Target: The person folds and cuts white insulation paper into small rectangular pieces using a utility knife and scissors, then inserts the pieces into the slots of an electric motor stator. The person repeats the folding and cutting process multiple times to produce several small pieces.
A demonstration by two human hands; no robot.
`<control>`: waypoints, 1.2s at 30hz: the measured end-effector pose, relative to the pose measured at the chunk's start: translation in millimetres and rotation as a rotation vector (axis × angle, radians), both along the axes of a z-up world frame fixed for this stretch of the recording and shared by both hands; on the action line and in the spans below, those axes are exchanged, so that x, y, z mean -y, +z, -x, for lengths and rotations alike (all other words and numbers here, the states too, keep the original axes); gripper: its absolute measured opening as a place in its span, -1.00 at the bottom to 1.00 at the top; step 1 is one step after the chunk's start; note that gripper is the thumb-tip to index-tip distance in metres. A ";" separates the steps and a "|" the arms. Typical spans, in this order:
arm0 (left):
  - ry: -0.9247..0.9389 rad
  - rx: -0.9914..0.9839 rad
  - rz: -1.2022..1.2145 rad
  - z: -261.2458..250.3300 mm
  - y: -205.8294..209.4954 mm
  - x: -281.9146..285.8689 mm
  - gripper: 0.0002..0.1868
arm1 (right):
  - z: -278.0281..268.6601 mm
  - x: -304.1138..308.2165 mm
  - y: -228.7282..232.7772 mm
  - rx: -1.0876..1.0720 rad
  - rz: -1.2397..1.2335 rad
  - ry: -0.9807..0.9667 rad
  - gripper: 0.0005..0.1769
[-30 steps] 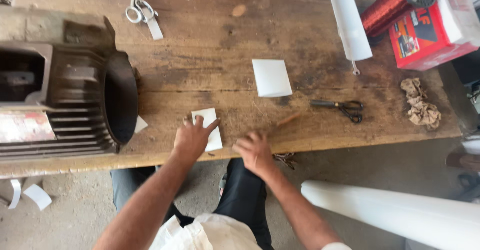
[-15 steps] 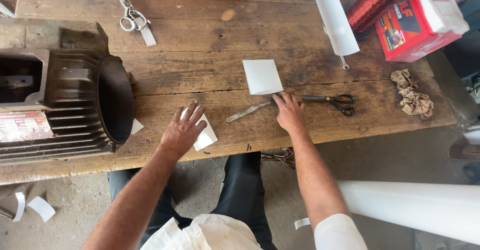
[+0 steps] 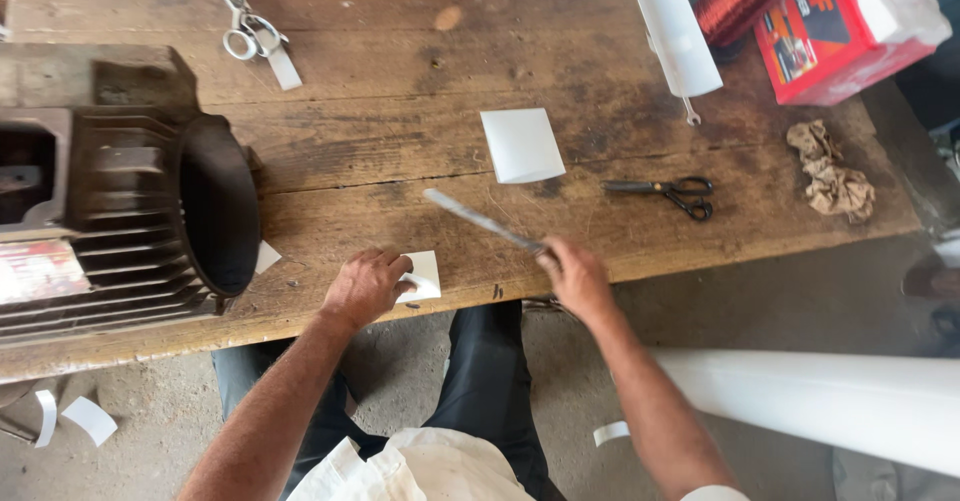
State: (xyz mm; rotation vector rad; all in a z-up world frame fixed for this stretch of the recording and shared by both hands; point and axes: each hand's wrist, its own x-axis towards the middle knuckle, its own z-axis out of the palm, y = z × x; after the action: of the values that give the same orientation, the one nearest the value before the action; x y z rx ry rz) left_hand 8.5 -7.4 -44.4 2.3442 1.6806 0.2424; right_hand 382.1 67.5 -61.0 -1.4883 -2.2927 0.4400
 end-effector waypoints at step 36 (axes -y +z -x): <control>-0.543 -0.252 0.078 -23.1 -14.7 -63.1 -0.38 | 32.8 103.3 -9.9 -0.109 0.147 0.087 -0.61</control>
State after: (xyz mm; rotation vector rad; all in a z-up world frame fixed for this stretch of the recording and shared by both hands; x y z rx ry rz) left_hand 31.6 55.7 -59.2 2.7413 1.0463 -0.2238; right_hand 349.4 -35.8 -70.9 -1.3973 -2.2874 0.7103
